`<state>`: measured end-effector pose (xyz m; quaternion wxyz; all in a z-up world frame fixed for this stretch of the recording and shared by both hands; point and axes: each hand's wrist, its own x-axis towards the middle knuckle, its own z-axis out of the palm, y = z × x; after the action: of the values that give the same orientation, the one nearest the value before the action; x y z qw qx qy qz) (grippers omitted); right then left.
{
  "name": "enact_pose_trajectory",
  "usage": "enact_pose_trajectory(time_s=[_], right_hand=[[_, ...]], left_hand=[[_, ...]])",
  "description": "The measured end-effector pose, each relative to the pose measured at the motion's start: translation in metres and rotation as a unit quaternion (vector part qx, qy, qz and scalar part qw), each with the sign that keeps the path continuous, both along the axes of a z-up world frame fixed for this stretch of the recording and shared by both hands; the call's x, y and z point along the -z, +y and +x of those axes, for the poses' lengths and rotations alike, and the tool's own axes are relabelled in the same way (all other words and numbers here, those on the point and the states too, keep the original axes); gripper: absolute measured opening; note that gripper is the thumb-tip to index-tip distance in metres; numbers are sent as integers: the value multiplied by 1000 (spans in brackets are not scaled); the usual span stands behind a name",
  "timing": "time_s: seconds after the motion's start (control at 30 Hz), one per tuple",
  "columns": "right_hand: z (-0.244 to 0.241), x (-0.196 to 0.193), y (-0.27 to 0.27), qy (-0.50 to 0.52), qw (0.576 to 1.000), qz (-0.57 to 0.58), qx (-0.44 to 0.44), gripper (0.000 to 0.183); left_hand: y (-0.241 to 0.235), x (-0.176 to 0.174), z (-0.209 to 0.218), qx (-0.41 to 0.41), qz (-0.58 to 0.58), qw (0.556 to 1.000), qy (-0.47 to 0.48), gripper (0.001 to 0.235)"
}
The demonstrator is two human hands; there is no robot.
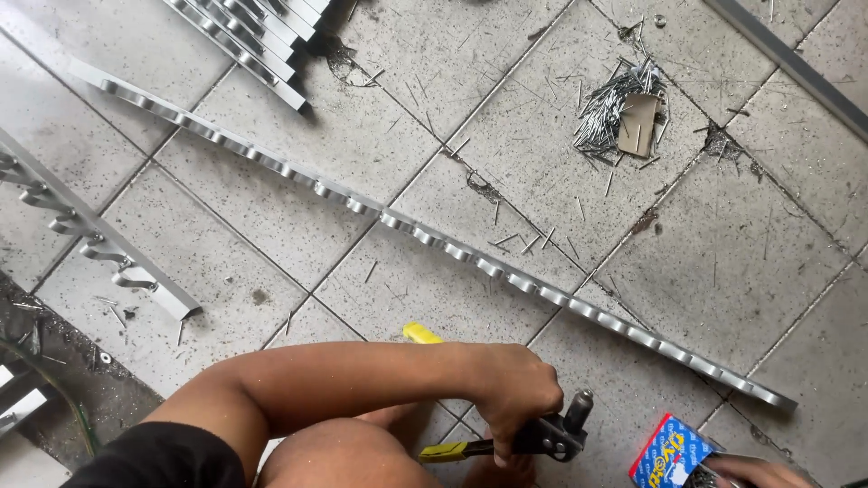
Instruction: Using a manual hand riveter to join aluminum strips together and gathering loose rivets on the floor.
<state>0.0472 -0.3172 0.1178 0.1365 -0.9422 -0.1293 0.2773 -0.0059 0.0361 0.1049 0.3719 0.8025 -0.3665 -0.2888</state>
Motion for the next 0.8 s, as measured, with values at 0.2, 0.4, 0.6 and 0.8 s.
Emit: enact_pose_trajectory(time_s=[0.2, 0.4, 0.6, 0.8], right_hand=[[4, -72, 121, 27, 983, 145, -112, 19], [-2, -78, 150, 79, 982, 169, -33, 16], [-5, -73, 140, 82, 980, 180, 25, 19], [-4, -82, 158, 115, 985, 123, 40, 24]], left_hand=[[-6, -22, -4, 47, 23, 998, 37, 38], [-4, -3, -13, 17, -10, 1000, -13, 51], [-2, -14, -9, 38, 16, 999, 23, 50], [-6, -4, -10, 53, 12, 999, -8, 49]])
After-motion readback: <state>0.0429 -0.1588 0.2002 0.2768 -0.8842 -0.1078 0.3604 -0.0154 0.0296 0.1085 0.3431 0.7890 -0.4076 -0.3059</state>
